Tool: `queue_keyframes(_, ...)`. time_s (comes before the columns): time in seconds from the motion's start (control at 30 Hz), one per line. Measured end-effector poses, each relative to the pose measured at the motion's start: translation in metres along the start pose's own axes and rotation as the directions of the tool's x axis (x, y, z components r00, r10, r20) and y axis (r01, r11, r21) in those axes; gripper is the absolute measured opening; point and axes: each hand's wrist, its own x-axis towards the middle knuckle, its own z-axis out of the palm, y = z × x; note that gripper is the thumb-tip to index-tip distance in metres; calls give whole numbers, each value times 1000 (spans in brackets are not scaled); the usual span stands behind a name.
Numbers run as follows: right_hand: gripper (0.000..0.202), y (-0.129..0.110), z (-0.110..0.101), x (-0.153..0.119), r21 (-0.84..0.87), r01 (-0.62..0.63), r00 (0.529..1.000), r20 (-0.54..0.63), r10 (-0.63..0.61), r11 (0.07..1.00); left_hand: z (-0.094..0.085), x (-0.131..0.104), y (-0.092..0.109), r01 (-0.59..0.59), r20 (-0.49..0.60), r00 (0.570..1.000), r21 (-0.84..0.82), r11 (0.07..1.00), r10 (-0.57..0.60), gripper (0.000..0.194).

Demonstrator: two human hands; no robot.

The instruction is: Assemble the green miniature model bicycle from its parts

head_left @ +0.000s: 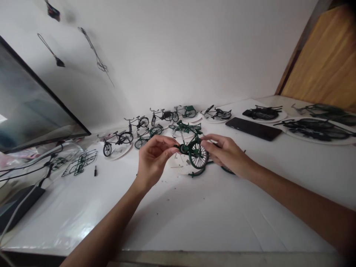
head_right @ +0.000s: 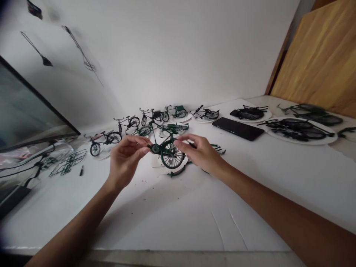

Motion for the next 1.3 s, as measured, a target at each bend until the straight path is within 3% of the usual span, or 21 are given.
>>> queue_keyframes(0.07, 42, 2, 0, 0, 24, 21, 993, 111, -24, 999, -2, 2, -4, 32, -14, 999, -29, 999, -33, 13)
queue_keyframes(0.17, 43, 2, 3, -1, 89, 6, 984, 178, -22, 996, -4, 1, -6, 43, -32, 999, 16, 999, -42, 13)
queue_keyframes(0.4, 48, 3, 5, 3, 240, -41, 999, 36, 33, 970, -1, -1, -5, 53, -62, 997, 56, 997, -49, 11)
queue_keyframes(0.5, 55, 6, 5, 4, 232, -44, 999, 28, 38, 972, -3, 0, -3, 92, -86, 992, 25, 995, -89, 14)
queue_keyframes(0.77, 53, 3, 5, 2, 229, -93, 995, 43, 85, 969, -8, 0, -1, 120, 4, 993, -8, 993, -120, 23)
queue_keyframes(0.93, 48, 0, 5, 0, 248, -227, 969, 152, 194, 942, -1, -5, -1, 78, 3, 997, 171, 982, -80, 32)
queue_keyframes(1.1, 53, 0, 7, -2, 293, -301, 934, 281, 219, 908, 3, -9, -7, 130, 72, 988, 120, 984, -140, 45)
queue_keyframes(1.3, 57, -1, 4, -3, 291, -404, 866, 427, 260, 867, 4, -13, -6, 135, 87, 985, 156, 979, -149, 37)
